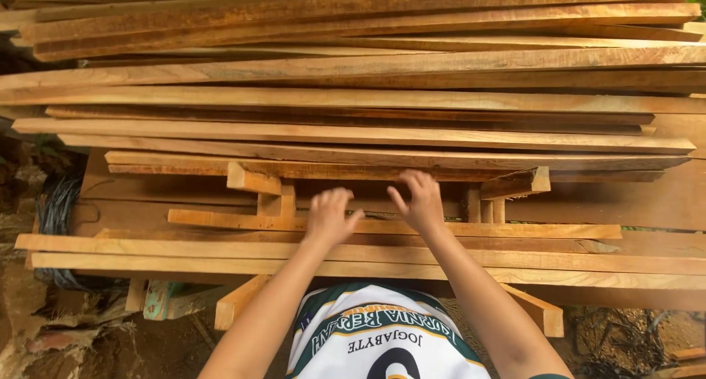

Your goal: The person is seen organizing and arranging wooden slats onto a wooden rack or frame on a workbench.

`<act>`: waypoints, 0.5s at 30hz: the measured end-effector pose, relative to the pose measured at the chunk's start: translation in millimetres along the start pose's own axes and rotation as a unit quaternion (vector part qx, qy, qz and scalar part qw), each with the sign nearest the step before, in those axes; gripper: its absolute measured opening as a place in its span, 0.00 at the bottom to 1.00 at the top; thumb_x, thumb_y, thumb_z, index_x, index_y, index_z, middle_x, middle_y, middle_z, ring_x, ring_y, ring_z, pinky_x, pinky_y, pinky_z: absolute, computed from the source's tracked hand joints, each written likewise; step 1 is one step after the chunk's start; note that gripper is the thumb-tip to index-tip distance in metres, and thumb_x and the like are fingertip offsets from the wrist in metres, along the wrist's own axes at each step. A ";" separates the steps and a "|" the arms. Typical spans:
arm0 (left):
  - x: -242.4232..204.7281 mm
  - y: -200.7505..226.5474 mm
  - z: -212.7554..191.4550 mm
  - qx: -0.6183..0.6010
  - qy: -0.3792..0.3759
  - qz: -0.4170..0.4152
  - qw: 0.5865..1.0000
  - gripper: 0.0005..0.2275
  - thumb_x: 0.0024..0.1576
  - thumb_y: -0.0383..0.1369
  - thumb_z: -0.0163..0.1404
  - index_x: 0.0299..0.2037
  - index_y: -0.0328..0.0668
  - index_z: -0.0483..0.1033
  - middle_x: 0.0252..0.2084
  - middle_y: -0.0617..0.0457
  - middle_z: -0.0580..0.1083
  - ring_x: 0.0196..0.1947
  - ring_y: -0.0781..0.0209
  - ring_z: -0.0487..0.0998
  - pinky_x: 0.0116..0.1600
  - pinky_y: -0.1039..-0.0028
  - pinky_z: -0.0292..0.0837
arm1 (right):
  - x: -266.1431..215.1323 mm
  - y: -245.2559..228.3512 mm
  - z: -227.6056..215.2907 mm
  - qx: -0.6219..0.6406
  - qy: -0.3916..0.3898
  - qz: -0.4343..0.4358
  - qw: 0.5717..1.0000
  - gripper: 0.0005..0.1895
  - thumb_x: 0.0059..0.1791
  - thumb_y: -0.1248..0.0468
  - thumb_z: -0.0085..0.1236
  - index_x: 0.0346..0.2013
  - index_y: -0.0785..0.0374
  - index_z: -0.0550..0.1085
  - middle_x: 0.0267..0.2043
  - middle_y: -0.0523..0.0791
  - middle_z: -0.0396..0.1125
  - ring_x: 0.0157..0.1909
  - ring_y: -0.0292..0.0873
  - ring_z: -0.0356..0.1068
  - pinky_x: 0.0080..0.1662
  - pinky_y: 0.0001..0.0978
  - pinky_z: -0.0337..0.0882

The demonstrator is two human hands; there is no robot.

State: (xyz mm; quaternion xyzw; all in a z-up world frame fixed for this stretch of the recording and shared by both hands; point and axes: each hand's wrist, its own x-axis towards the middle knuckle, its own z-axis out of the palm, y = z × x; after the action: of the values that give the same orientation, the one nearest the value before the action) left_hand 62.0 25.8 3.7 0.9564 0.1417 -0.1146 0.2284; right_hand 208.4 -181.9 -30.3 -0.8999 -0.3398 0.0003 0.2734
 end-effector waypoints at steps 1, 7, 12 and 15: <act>21.3 0.9 -20.5 -0.001 -0.003 0.004 1.000 0.21 0.59 0.49 0.51 0.57 0.48 0.74 0.56 0.50 0.73 0.61 0.48 0.72 0.65 0.51 0.61 | 20.1 1.2 -5.9 -0.002 0.001 0.004 1.000 0.20 0.51 0.44 0.60 0.50 0.49 0.74 0.50 0.35 0.68 0.54 0.40 0.69 0.54 0.36 0.67; 103.6 -42.7 -74.8 0.088 0.098 -0.041 0.990 0.24 0.62 0.46 0.50 0.64 0.42 0.69 0.65 0.48 0.68 0.69 0.46 0.61 0.69 0.48 0.56 | 84.4 6.9 -32.3 -0.074 0.001 0.014 0.997 0.33 0.53 0.47 0.57 0.67 0.61 0.66 0.65 0.46 0.63 0.68 0.53 0.57 0.67 0.56 0.54; 114.0 -74.5 -93.4 0.167 0.038 -0.093 0.981 0.25 0.61 0.48 0.53 0.64 0.47 0.69 0.62 0.52 0.67 0.67 0.51 0.64 0.73 0.45 0.43 | 101.2 23.6 -18.2 -0.144 -0.052 0.016 0.988 0.33 0.45 0.48 0.66 0.62 0.52 0.70 0.56 0.43 0.63 0.63 0.51 0.60 0.67 0.57 0.56; 127.5 -98.1 -88.3 0.196 0.056 -0.031 0.979 0.21 0.56 0.46 0.59 0.55 0.48 0.71 0.54 0.55 0.70 0.59 0.55 0.72 0.73 0.48 0.43 | 107.3 48.6 -7.3 -0.118 -0.029 -0.035 0.992 0.29 0.39 0.53 0.72 0.52 0.49 0.73 0.50 0.40 0.63 0.56 0.47 0.64 0.61 0.45 0.62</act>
State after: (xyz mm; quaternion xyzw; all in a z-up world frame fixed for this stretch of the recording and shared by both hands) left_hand 162.9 179.1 4.6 0.9826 0.1586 -0.0934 0.0248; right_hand 322.0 -150.0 -28.2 -0.9131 -0.3765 -0.0236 0.1549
